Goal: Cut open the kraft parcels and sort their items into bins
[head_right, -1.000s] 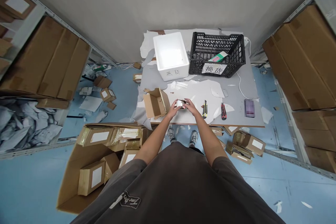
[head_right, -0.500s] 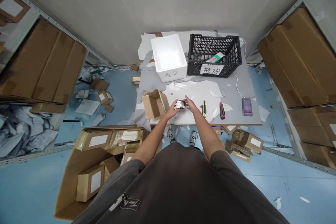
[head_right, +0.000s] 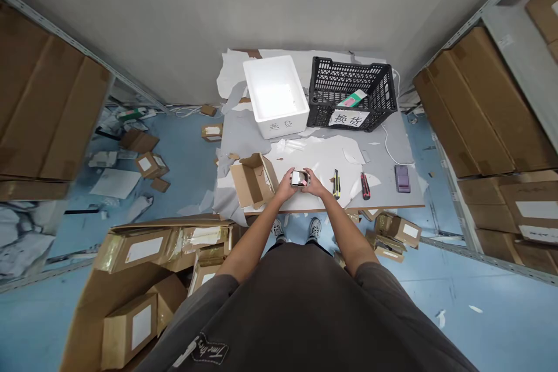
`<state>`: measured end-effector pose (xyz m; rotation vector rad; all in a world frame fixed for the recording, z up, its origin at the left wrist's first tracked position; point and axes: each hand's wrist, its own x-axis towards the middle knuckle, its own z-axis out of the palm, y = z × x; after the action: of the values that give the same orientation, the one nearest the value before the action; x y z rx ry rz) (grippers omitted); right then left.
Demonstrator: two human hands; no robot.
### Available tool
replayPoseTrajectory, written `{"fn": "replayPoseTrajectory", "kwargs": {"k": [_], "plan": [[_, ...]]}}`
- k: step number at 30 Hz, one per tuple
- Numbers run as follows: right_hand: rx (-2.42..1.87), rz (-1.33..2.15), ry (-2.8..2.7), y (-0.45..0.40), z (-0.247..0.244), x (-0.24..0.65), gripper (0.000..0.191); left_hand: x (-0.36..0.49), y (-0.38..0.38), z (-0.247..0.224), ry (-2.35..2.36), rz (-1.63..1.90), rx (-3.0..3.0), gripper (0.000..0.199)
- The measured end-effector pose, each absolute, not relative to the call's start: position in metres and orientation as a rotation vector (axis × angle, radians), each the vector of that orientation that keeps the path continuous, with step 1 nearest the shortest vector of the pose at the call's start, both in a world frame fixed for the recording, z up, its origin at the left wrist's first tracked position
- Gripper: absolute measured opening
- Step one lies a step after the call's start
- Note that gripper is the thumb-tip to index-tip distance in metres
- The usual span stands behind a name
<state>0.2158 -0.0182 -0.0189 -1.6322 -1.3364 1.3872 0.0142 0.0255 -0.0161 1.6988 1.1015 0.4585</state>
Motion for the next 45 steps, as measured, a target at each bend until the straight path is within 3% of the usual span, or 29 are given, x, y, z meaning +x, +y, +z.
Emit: {"fn": "replayPoseTrajectory", "kwargs": {"k": [5,10,19,32,40,42,45], "plan": [[-1.760,1.076,-1.442,-0.030,-0.019,0.205,0.081,0.013,0.040,-0.004,1.028,0.314,1.915,0.086],[-1.814,0.958,-1.541,-0.022,-0.018,0.199,0.072,0.012,0.055,0.010,1.081,0.122,1.997,0.065],[-1.658,0.917,-1.721,0.010,0.008,0.241,0.071,0.036,0.076,0.060,1.157,0.121,2.064,0.074],[-1.594,0.441,-1.819,0.210,0.165,0.460,0.078,0.250,0.277,0.209,0.992,0.427,2.517,0.077],[-1.651,0.500,-1.825,0.331,0.139,0.479,0.076,0.283,0.389,0.182,1.142,0.307,2.532,0.082],[-1.651,0.565,-1.815,0.347,0.125,0.476,0.083,0.280,0.403,0.171,1.151,0.244,2.517,0.087],[-1.650,0.657,-1.810,0.357,0.117,0.478,0.107,0.271,0.411,0.163,1.173,0.173,2.487,0.110]]}}
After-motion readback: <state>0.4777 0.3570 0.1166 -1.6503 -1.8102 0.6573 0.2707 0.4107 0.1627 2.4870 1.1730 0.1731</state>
